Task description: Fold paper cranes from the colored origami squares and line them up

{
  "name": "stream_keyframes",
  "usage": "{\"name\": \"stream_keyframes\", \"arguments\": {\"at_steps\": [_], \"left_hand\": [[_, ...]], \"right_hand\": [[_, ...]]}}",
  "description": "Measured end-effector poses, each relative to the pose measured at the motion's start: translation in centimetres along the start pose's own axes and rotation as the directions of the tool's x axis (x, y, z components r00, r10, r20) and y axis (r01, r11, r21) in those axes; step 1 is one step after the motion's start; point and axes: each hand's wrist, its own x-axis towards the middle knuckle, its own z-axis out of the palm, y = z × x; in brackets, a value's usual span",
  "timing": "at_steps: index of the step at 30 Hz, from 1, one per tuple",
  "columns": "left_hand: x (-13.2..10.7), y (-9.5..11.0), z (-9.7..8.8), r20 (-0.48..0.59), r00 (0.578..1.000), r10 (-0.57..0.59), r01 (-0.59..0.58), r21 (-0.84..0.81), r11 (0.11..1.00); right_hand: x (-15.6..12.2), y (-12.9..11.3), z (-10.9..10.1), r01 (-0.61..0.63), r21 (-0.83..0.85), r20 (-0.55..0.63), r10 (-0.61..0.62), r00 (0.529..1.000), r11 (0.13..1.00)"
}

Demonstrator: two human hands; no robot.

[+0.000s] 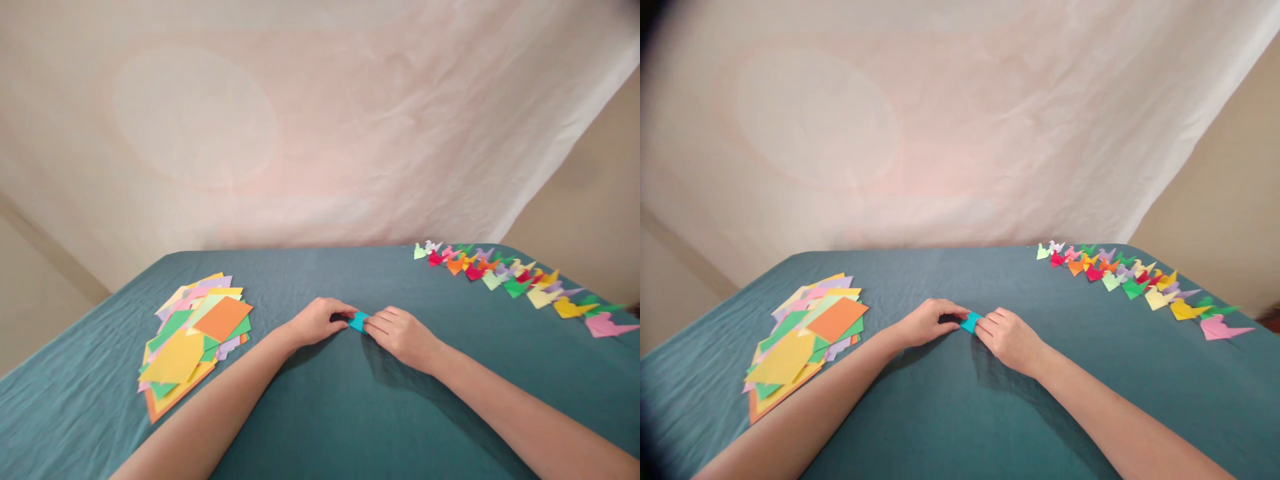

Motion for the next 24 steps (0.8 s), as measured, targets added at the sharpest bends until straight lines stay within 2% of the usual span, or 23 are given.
{"name": "stream_keyframes", "arguments": {"at_steps": [10, 14, 19, 24], "left_hand": [[0.0, 0.0, 0.4, -0.023, 1.000, 0.007, -0.006, 0.045, 0.999], [0.0, 0.5, -0.1, -0.006, 0.999, 0.036, -0.035, 0.108, 0.994], [-0.9, 2.4, -0.5, -0.028, 0.998, -0.052, 0.058, 0.352, 0.934], [-2.4, 4.4, 0.8, 0.006, 0.998, -0.058, 0.044, 0.577, 0.815]], "right_hand": [[-0.5, -0.2, 0.5, -0.039, -0.080, 0.049, 0.043, 0.998, 0.996], [-0.5, -0.3, 0.6, -0.061, -0.061, 0.037, 0.064, 0.997, 0.996], [-0.6, -0.2, 0.8, -0.079, -0.039, 0.011, 0.080, 0.997, 0.996], [-0.7, -0.2, 1.1, -0.103, -0.012, -0.018, 0.103, 0.995, 0.995]]}}
